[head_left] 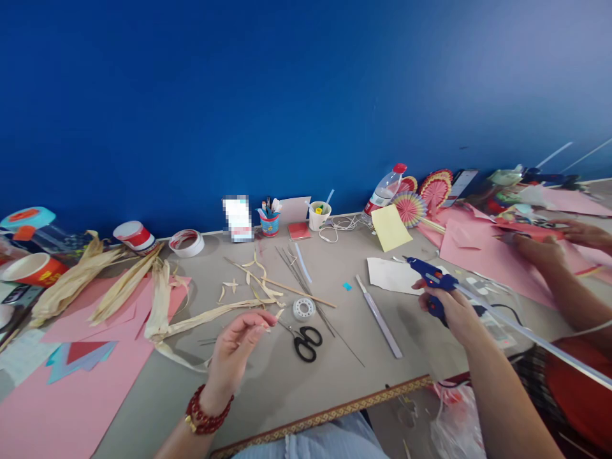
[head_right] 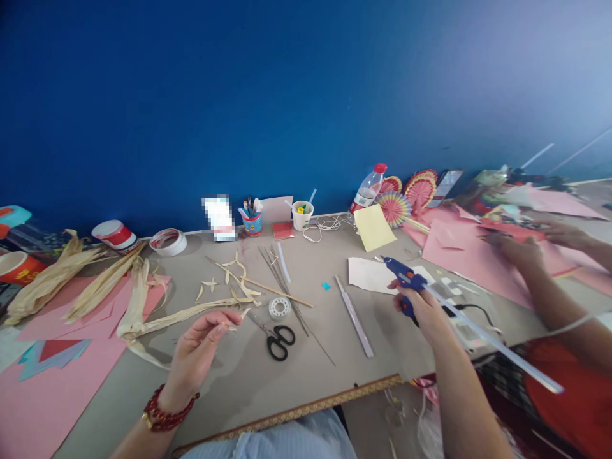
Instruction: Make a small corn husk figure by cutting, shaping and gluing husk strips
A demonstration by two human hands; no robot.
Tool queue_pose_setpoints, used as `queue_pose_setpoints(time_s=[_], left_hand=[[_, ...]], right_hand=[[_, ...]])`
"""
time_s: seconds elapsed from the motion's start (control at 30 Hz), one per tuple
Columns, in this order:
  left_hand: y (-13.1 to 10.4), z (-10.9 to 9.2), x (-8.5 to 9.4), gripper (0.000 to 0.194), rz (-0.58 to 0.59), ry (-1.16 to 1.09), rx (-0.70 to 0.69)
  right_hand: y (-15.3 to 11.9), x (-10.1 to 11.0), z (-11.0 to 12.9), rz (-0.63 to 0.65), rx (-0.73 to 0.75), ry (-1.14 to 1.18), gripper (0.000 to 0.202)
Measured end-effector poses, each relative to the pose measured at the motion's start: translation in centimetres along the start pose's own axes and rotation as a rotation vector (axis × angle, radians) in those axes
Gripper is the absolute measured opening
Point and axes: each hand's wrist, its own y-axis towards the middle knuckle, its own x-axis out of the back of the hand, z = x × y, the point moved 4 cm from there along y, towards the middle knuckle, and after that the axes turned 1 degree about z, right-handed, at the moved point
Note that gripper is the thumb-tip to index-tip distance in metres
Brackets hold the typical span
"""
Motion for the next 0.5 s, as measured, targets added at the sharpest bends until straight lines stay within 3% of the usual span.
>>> queue_pose_setpoints(time_s=[0.27, 0.5], left_hand=[[0.0, 0.0, 0.0, 0.008, 0.004, 0.001, -0.004], [0.0, -0.1, 0.0, 0.009, -0.016, 0.011, 0.004]], right_hand=[[-0.1, -0.3, -2.9, -0.027, -0.175, 0.054, 0.024], [-0.3, 0.2, -3.7, -0.05, -0.293, -0.087, 0.022]])
